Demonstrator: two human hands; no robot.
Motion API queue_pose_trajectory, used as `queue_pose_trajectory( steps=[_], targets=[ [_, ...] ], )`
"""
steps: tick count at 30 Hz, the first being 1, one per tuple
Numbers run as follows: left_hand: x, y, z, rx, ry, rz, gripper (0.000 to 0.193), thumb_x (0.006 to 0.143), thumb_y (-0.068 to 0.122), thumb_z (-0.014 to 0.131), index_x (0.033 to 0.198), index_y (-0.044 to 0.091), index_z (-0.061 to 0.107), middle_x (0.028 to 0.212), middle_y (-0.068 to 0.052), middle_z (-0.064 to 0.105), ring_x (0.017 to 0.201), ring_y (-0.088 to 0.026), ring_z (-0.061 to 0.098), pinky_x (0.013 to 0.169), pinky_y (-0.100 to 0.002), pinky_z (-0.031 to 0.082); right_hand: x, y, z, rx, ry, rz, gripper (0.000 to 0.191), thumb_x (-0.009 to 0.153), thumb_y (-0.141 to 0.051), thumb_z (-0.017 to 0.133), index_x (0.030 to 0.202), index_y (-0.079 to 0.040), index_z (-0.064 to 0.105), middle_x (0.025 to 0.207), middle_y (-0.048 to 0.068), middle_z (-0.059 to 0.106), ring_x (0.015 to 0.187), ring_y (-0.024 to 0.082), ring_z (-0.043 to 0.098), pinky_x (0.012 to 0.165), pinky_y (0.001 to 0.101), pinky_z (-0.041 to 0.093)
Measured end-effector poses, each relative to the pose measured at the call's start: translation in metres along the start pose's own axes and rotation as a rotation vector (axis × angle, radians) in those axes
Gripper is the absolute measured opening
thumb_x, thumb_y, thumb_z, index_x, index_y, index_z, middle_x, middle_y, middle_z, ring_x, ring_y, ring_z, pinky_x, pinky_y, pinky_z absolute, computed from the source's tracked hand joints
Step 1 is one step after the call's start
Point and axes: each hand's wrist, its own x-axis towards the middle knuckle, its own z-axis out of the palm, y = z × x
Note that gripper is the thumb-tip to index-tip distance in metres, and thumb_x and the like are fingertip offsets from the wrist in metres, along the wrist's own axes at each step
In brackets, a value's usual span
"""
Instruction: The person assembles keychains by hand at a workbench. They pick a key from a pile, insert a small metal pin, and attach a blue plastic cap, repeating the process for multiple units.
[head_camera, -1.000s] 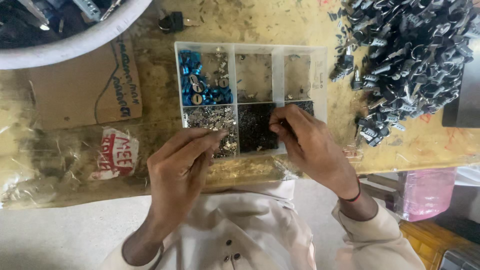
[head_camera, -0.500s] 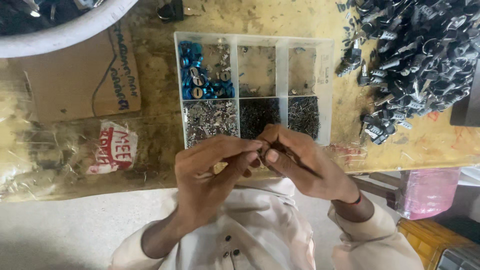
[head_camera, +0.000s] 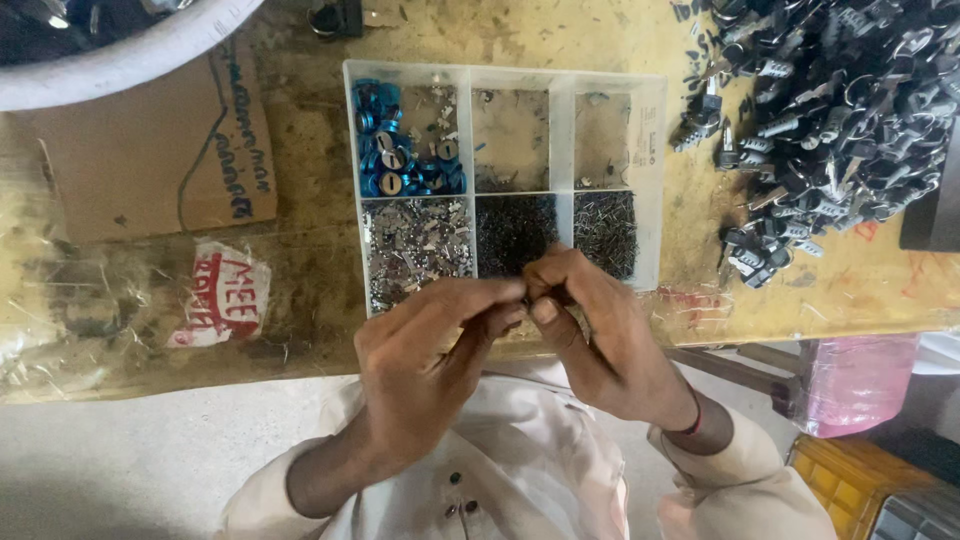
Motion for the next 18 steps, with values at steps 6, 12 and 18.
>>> queue_pose_trajectory(
  steps=[6,12,18],
  targets=[
    [0.006,-0.006,-0.018,-0.333,-0.254,-0.307,0.014,0.094,-0.002,0.074,0.107,-0.001,0.071,0.094,-0.008,0.074,0.080,-0.011,0.076,0.066,-0.021,0.063,0.003,0.012,-0.010,0.687,-0.129,0.376,0.022,0.109,-0.015,0.054,0.123,-0.002,0.042,0.099,0.005,0.051,0.078,0.010,0.050,0.064,0.0272,0.046],
    [0.003,-0.013,-0.021,-0.501,-0.196,-0.449,0.011,0.095,-0.002,0.072,0.106,-0.004,0.072,0.094,-0.009,0.074,0.081,-0.009,0.073,0.069,-0.022,0.064,0.009,0.005,-0.007,0.701,-0.188,0.416,0.021,0.111,-0.014,0.052,0.126,-0.003,0.042,0.099,0.002,0.052,0.078,0.008,0.050,0.066,0.0232,0.045],
    [0.007,-0.023,-0.021,-0.442,-0.152,-0.373,0.009,0.099,-0.001,0.069,0.107,-0.004,0.071,0.091,-0.006,0.073,0.077,-0.009,0.072,0.067,-0.022,0.063,0.032,-0.013,-0.034,-0.621,-0.105,-0.124,0.017,0.094,-0.012,0.074,0.110,-0.008,0.068,0.101,0.005,0.063,0.083,0.015,0.066,0.067,0.0283,0.053]
  ],
)
